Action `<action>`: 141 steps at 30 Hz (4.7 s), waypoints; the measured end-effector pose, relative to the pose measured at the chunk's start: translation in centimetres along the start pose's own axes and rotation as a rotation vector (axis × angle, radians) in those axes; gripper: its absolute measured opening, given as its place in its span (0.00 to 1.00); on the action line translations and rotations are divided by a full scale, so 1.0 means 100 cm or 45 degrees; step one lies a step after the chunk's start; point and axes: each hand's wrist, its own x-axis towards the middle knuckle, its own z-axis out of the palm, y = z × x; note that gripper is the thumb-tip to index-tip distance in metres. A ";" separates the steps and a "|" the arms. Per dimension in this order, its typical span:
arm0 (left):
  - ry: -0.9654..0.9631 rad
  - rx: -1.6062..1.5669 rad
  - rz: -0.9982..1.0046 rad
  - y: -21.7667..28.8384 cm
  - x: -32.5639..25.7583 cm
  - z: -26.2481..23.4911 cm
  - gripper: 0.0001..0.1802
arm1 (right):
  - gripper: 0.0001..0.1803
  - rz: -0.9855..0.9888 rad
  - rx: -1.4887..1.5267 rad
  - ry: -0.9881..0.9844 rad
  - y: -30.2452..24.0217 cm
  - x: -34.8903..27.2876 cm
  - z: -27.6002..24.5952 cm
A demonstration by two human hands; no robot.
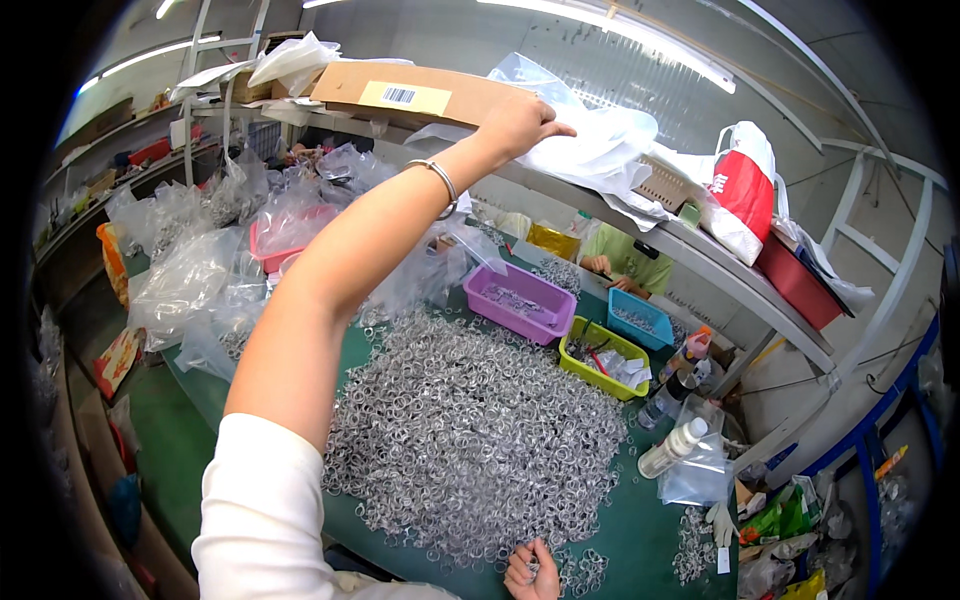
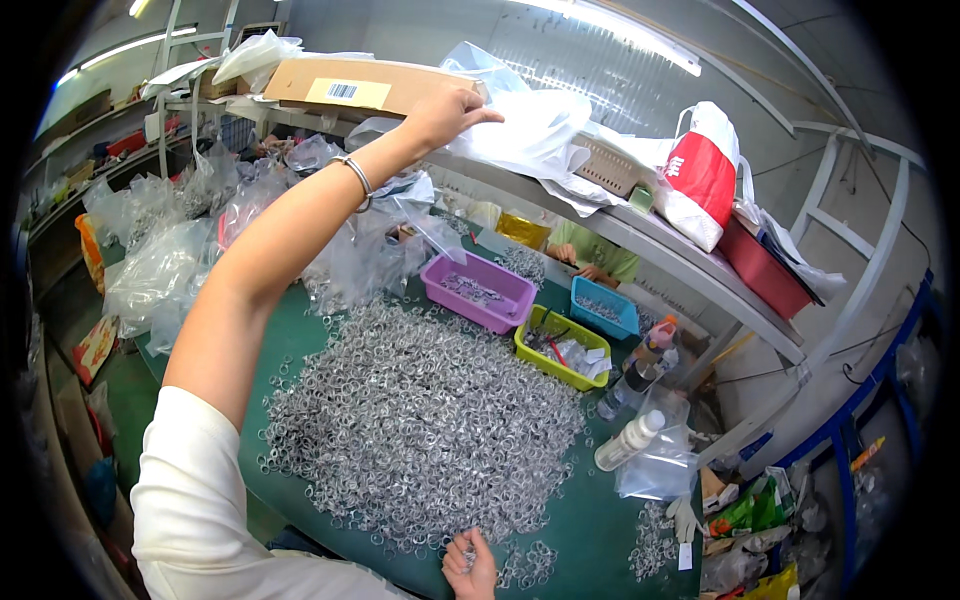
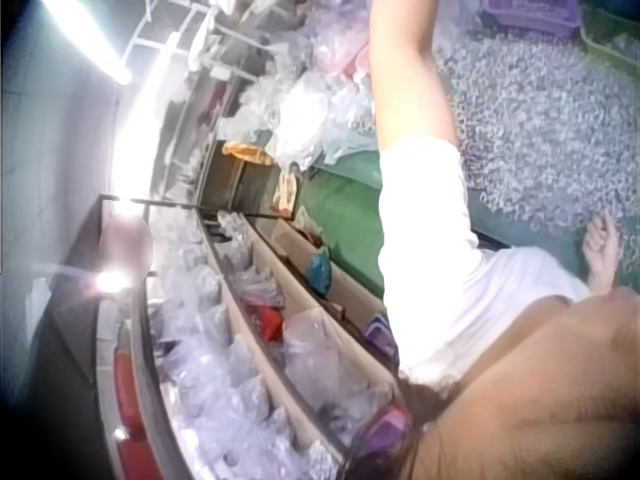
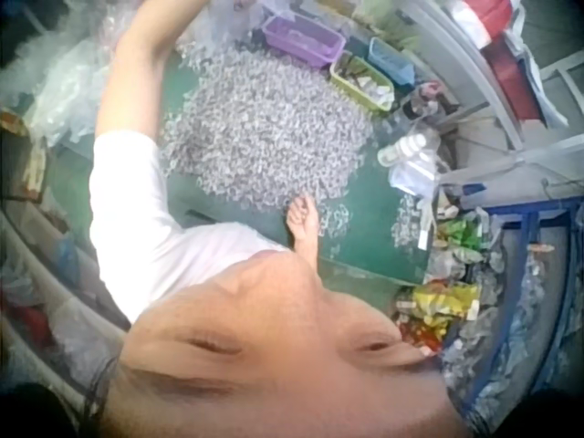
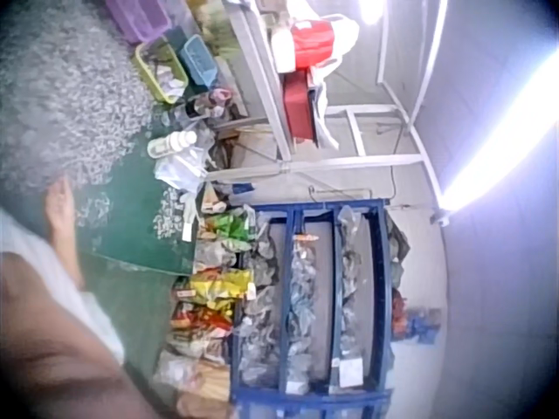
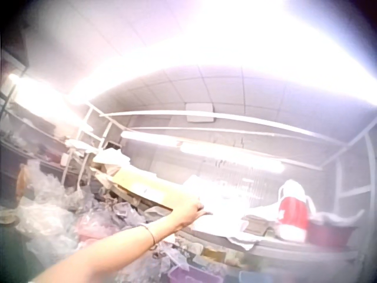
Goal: The person sorts through a large pile of small metal rings by hand on a green workbench, picking up small groups of rings and placing them into plastic bags which are then stored on shelves.
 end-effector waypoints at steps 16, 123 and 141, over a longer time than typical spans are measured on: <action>0.347 0.247 0.771 0.013 -0.026 0.022 0.09 | 0.20 -0.024 -0.088 0.027 0.008 0.000 0.005; -0.068 -0.551 1.018 0.163 -0.311 0.001 0.13 | 0.19 -0.542 -0.628 -0.890 0.016 0.004 0.047; -0.248 -0.814 -0.019 0.152 -0.343 -0.040 0.10 | 0.07 -0.938 -1.013 -1.102 -0.023 -0.050 0.051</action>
